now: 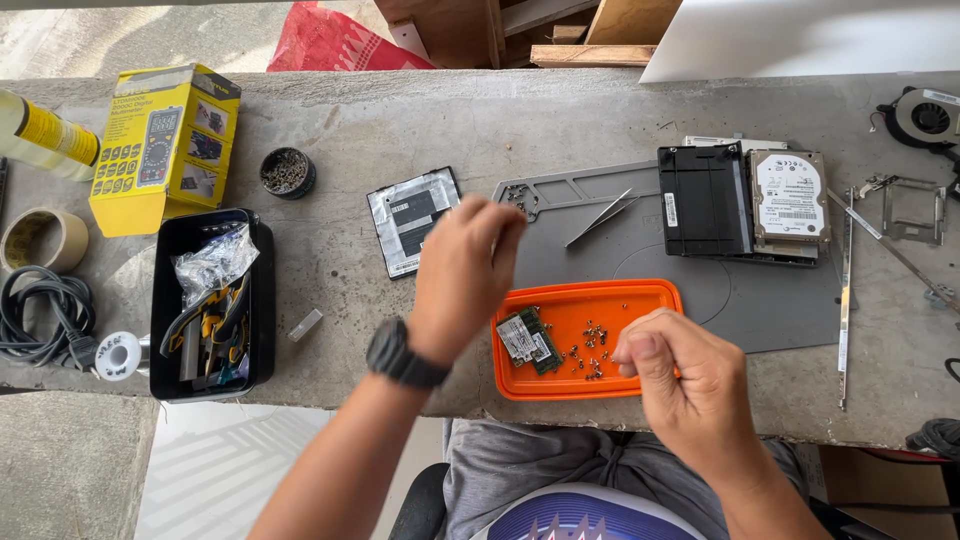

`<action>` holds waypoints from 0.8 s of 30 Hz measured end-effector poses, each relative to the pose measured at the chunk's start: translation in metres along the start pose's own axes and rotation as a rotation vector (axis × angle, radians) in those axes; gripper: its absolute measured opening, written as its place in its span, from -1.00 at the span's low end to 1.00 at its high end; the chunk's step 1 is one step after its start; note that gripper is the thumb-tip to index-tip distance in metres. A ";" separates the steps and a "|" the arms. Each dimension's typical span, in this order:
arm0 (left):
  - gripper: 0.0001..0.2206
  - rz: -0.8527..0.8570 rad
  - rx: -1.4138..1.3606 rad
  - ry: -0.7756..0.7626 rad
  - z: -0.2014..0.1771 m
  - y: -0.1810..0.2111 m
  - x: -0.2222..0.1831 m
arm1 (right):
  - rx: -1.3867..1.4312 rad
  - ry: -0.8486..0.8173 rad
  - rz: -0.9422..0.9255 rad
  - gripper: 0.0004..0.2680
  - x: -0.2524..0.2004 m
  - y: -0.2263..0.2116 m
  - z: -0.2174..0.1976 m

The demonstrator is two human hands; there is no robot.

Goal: Organizing and sorting small electronic screws and a circuit board into a plastic container on a repair bench.

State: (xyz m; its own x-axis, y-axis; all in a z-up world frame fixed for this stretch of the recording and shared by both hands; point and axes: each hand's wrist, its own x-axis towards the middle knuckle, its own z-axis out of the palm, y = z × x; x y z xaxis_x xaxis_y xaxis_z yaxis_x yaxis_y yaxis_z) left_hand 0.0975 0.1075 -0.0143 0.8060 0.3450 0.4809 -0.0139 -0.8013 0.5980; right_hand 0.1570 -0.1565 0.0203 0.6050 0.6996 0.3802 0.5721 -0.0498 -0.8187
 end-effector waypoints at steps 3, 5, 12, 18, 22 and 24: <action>-0.91 -0.023 0.104 -0.051 0.019 -0.030 0.027 | -0.175 0.050 0.034 -0.72 -0.001 0.003 -0.012; -0.87 -0.008 0.173 -0.073 0.028 -0.040 0.034 | -0.269 0.046 0.055 -0.78 -0.006 0.012 -0.020; -0.82 -0.015 0.207 -0.108 0.034 -0.051 0.028 | -0.350 0.007 0.028 -0.84 -0.012 0.027 -0.027; -0.91 -0.020 0.119 -0.022 0.001 -0.010 0.007 | -0.495 -0.048 -0.096 -0.90 -0.004 0.032 -0.023; -0.92 -0.130 -0.034 0.010 -0.024 0.029 -0.031 | -0.550 -0.124 -0.116 -0.94 0.001 0.039 -0.013; -0.93 -0.200 -0.076 0.025 -0.030 0.042 -0.054 | -0.576 -0.149 -0.130 -0.95 0.002 0.043 -0.008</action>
State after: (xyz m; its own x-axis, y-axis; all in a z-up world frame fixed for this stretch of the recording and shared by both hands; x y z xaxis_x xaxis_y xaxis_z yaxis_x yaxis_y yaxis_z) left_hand 0.0352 0.0697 0.0044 0.7824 0.5061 0.3628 0.0996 -0.6767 0.7295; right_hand 0.1872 -0.1636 -0.0106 0.4501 0.8159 0.3630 0.8688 -0.3062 -0.3890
